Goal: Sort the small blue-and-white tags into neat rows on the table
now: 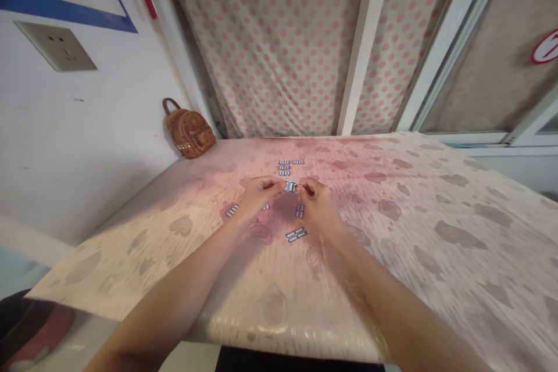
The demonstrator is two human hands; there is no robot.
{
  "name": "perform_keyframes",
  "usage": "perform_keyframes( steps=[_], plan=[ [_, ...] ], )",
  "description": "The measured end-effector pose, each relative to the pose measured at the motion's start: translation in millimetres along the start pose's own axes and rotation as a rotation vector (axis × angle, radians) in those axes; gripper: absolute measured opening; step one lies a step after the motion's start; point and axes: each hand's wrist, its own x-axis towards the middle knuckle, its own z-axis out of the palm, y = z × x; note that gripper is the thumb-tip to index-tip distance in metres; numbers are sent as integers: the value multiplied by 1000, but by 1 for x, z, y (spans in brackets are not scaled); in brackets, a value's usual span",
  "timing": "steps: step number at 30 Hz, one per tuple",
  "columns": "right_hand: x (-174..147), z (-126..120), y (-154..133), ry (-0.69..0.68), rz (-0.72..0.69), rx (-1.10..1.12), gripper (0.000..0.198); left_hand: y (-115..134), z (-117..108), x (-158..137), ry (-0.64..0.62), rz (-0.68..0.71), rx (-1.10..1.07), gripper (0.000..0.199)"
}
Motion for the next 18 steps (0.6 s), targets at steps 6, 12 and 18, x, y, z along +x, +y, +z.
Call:
perform_keyframes(
  steps=[6,12,18],
  plan=[
    [-2,8,7,-9,-35,-22,18,-1,-11,9,87,41,56,10],
    [-11,32,3,-376,-426,-151,38,4,-46,26,315,56,24,8],
    [-13,52,12,-515,-556,-266,29,4,-59,30,392,46,-25,11]
  ],
)
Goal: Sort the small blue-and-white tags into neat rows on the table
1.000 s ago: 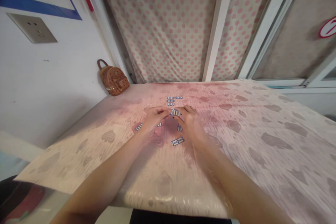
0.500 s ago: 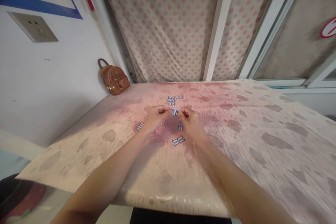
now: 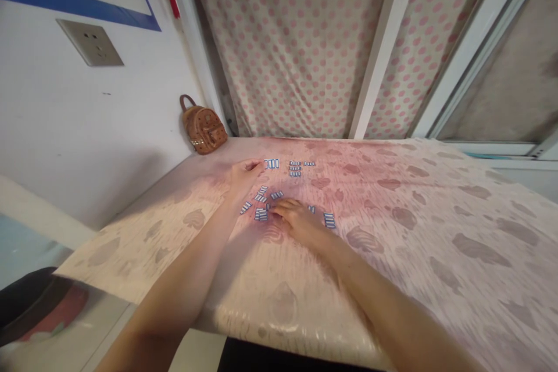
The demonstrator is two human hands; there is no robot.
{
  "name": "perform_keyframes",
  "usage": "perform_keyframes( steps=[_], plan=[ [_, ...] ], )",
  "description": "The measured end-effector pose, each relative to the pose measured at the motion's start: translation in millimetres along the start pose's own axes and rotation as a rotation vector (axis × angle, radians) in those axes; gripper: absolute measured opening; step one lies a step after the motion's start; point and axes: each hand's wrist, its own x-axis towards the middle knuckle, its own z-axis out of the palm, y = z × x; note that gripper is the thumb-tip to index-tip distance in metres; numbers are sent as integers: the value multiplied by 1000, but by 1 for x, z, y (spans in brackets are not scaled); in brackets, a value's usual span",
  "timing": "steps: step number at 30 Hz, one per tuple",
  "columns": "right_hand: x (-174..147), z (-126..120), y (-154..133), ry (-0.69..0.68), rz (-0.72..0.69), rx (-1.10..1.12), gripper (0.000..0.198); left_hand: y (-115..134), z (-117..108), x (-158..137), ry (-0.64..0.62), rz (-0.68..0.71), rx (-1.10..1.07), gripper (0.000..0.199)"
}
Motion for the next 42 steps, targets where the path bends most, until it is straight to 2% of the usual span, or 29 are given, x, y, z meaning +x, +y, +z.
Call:
perform_keyframes(
  steps=[5,8,12,21,31,34,38,42],
  plan=[
    [-1,-9,2,7,22,-99,18,2,-1,0,2,40,1,10],
    [-4,-16,0,33,104,-158,20,2,0,-1,-5,31,16,10],
    [-6,-15,2,108,206,-170,11,0,3,-4,-34,49,24,9],
    [-1,-1,1,19,277,-176,22,1,8,-7,-63,71,92,9],
    [-2,5,1,70,342,-150,25,0,12,-9,-75,75,126,9],
    [-2,3,-4,127,344,-159,17,0,12,-9,-77,76,151,8],
    [-2,-14,-8,323,350,-77,23,-3,15,-13,-108,73,163,9],
    [-6,-33,-6,481,432,-29,18,-11,23,-21,-176,62,169,10]
  ],
)
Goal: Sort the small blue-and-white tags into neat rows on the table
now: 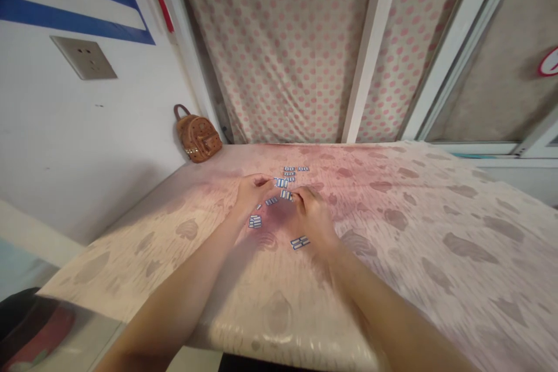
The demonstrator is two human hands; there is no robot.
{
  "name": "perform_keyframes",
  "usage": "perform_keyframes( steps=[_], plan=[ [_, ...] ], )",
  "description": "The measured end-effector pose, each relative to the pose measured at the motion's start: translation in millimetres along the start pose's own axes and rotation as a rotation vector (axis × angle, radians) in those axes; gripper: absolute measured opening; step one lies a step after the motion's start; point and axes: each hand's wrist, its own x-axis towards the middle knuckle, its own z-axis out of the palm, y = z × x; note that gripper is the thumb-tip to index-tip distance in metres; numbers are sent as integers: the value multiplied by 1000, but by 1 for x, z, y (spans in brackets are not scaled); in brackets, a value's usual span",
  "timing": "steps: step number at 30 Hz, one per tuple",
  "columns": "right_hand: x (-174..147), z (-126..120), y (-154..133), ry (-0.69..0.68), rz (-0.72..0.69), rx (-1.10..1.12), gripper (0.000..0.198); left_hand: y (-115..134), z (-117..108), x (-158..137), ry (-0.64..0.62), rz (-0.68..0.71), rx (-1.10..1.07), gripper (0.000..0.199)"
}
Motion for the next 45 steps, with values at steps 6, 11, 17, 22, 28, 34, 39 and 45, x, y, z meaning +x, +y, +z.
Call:
perform_keyframes(
  steps=[6,11,17,22,28,34,39,45],
  plan=[
    [1,-6,10,79,133,5,17,1,14,-13,-123,34,-56,9],
    [2,-7,13,111,185,23,17,4,18,-17,-148,19,-59,9],
    [2,-5,18,93,180,61,19,2,20,-18,-158,10,-90,9],
    [2,-4,18,87,181,75,20,3,21,-18,-170,-10,-110,11],
    [3,-3,18,90,187,104,19,0,21,-18,-175,-15,-128,12],
    [2,-1,20,82,196,166,19,-3,23,-18,-183,-22,-134,13],
    [3,0,24,100,201,222,18,3,21,-19,-188,-65,-134,13],
    [8,-4,26,51,201,293,21,7,17,-19,-208,-122,-191,17]
  ],
)
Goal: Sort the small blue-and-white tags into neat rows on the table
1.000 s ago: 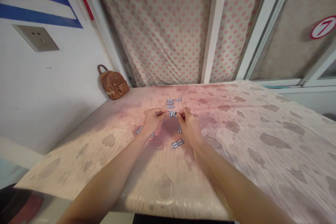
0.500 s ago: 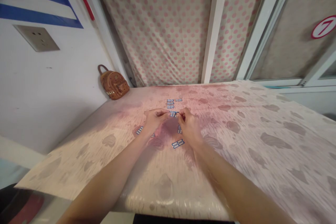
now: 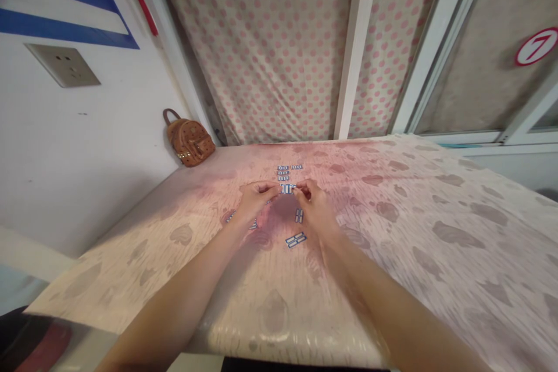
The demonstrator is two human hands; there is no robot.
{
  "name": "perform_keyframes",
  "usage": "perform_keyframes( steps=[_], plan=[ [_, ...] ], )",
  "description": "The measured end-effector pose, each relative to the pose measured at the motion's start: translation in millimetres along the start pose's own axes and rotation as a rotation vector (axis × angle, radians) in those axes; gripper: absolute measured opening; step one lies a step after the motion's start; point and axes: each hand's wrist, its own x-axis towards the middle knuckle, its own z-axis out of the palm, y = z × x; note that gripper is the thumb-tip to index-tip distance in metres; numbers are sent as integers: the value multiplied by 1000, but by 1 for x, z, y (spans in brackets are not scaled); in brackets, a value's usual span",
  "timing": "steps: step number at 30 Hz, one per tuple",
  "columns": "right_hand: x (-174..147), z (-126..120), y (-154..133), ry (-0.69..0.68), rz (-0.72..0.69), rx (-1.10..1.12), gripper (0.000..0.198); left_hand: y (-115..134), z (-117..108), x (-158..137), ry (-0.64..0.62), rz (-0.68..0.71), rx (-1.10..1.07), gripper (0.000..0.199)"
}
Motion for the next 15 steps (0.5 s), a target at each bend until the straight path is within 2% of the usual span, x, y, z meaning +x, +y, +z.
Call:
perform_keyframes(
  steps=[6,15],
  plan=[
    [3,-2,-3,-69,27,94,21,-3,-1,2,-37,1,-38,21],
    [2,0,0,-74,36,62,23,-7,-1,4,-31,-30,-52,22]
  ],
)
